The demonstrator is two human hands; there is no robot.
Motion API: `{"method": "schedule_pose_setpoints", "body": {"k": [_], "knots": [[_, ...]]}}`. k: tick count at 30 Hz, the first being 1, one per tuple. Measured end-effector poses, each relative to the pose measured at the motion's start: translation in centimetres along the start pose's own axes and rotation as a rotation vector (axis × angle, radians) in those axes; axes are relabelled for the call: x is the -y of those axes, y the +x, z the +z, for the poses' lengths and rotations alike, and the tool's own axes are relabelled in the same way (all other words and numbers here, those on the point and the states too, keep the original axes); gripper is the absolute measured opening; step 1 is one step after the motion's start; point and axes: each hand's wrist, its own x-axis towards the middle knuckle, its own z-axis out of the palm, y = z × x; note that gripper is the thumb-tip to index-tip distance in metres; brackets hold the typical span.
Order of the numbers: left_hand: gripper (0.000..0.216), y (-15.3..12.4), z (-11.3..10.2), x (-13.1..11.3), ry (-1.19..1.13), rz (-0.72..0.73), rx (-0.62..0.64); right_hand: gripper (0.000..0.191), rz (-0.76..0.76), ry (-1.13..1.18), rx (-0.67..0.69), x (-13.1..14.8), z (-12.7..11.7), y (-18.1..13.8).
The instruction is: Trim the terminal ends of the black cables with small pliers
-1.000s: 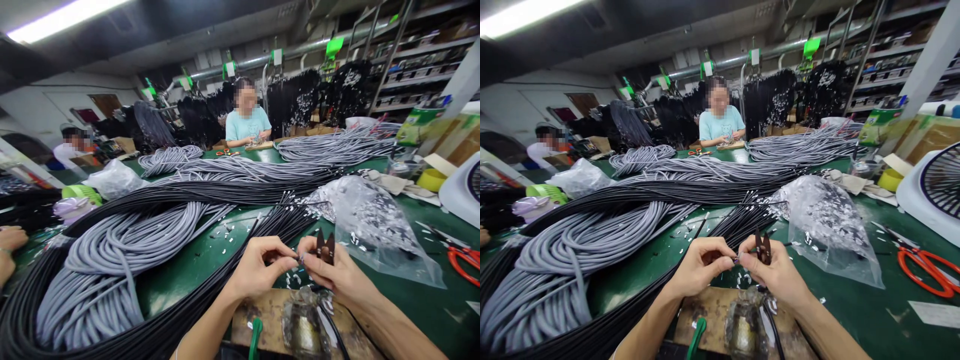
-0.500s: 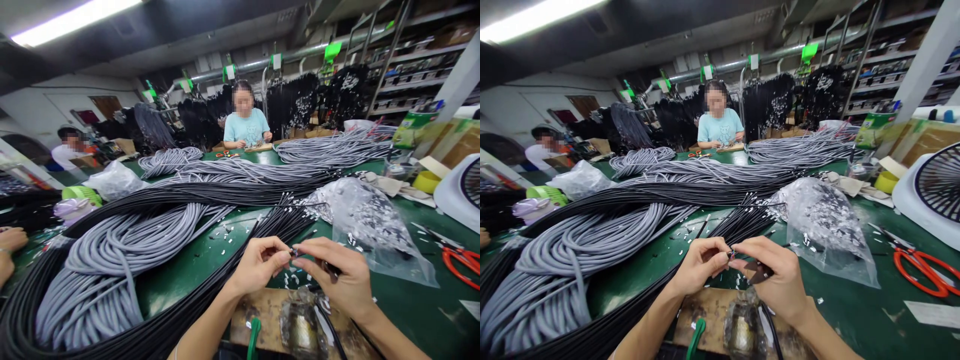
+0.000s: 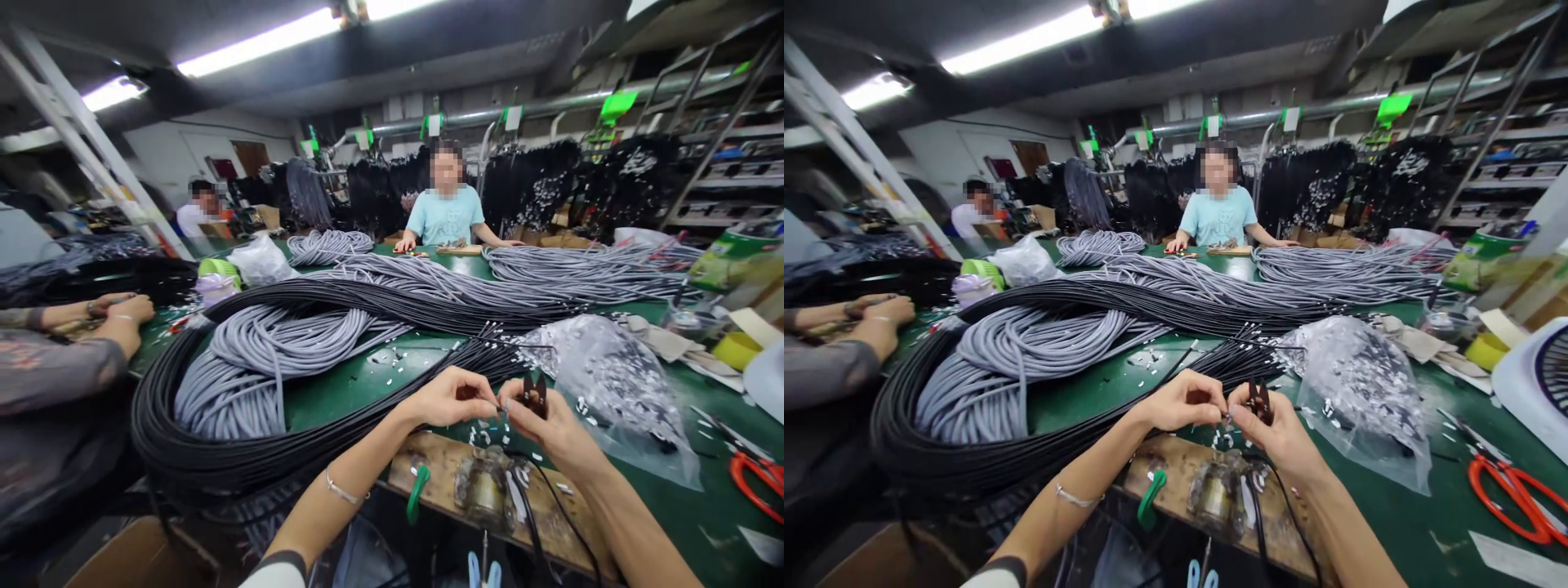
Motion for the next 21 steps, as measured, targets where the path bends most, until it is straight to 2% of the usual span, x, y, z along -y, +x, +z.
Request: {"method": "schedule_pose_setpoints", "body": {"k": [6,10,14,17,19,21], "knots": [[0.015,-0.2,0.3,0.4,0.326,0.084,-0.221,0.033,0.005,-0.109,-0.076,-0.4,-0.4,1.0],[0.014,-1.0,0.5,0.7,0.359,0.066,-0.276,0.035,-0.007,-0.139,-0.089,-0.4,0.1,1.2],[0.018,-2.3,0.8,0.5,0.311,0.026,-0.26,0.039,-0.003,-0.139,-0.039,0.1,0.5,1.5],[0.016,-3.0,1.1,-0.2,0.241,-0.012,-0.172,0.044,0.004,-0.15,0.013,0.5,1.2,2.9],[0.01,-3.3,1.3,-0.7,0.17,-0.051,-0.134,0.049,0.001,-0.176,0.067,0.8,2.1,4.1],[0.005,-3.4,1.6,-1.2,0.112,-0.096,-0.156,0.053,-0.012,-0.208,0.119,1.3,3.4,5.1]]}}
